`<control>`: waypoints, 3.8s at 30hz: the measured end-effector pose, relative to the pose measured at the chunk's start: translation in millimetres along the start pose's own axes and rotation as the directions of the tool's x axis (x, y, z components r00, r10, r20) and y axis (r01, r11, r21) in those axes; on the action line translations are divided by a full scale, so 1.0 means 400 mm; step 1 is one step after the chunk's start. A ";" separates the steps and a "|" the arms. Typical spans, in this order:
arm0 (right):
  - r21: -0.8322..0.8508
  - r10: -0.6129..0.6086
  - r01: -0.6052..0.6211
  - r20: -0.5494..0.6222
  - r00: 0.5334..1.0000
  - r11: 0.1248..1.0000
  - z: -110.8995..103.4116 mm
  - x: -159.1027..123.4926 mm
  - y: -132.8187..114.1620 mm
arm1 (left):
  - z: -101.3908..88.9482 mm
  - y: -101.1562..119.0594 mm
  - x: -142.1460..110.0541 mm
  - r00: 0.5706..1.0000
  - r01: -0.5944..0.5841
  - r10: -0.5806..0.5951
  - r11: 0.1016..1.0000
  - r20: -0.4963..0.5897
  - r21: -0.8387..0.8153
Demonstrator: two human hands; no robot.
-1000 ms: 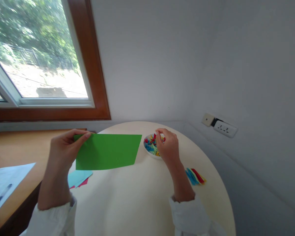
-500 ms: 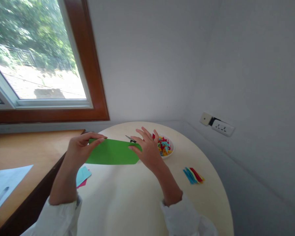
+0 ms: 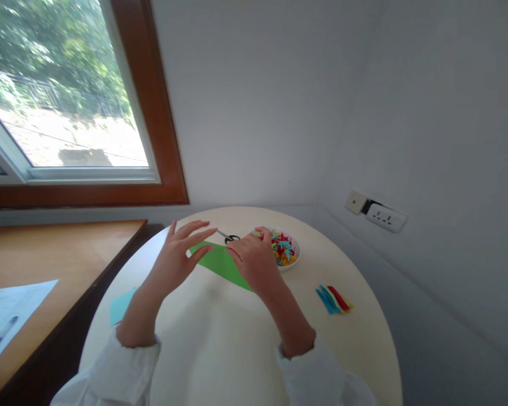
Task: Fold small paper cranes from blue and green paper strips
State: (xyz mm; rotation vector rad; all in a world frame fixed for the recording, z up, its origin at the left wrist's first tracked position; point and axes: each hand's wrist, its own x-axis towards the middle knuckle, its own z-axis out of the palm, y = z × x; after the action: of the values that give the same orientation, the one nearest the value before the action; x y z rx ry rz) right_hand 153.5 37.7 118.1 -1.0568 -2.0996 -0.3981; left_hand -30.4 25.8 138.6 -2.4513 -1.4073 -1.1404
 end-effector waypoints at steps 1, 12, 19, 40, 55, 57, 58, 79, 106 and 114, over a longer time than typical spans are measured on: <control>-0.001 -0.006 0.006 0.007 1.000 1.000 -0.003 0.000 -0.003 | 0.007 0.007 0.002 1.000 -0.016 0.016 1.000 0.025 -0.007; 0.026 -0.032 0.032 0.011 0.999 0.999 -0.028 0.003 -0.025 | 0.001 0.019 0.008 0.995 -0.002 0.011 0.996 0.095 -0.091; 0.078 -0.018 0.017 0.009 1.000 0.997 -0.031 0.002 -0.020 | -0.001 0.024 0.006 0.997 -0.004 0.013 0.992 0.072 -0.125; 0.201 0.116 -0.115 0.004 0.993 0.973 -0.103 -0.003 0.048 | -0.045 0.003 0.001 1.000 -0.027 0.025 0.993 -0.017 -0.116; 0.186 0.142 -0.124 -0.087 0.986 0.975 -0.117 -0.015 0.082 | -0.066 -0.039 -0.013 0.993 -0.031 0.021 0.996 -0.120 -0.086; 0.184 0.149 -0.129 -0.100 0.984 0.974 -0.116 -0.016 0.087 | -0.066 -0.042 -0.014 0.992 -0.033 0.023 0.996 -0.126 -0.081; 0.183 0.155 -0.135 -0.102 0.983 0.974 -0.116 -0.017 0.089 | -0.067 -0.043 -0.014 0.992 -0.034 0.024 0.996 -0.128 -0.078; 0.199 0.275 -0.246 -0.136 0.952 0.949 -0.131 -0.018 0.105 | -0.063 -0.069 -0.013 0.929 0.204 -0.278 0.936 -0.246 -0.286; 0.257 0.152 -0.165 0.070 0.986 0.952 -0.117 -0.004 0.065 | -0.038 -0.033 -0.002 0.995 0.022 -0.049 0.960 -0.090 -0.279; 0.253 0.142 -0.156 0.073 0.987 0.955 -0.118 -0.004 0.062 | -0.036 -0.032 -0.001 0.996 0.023 -0.048 0.959 -0.081 -0.281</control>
State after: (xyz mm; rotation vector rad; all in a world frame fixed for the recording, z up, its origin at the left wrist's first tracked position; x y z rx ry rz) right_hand 196.1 25.7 147.7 -1.0707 -2.0357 -0.0200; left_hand -48.5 26.7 145.3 -2.5273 -1.3523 -1.5315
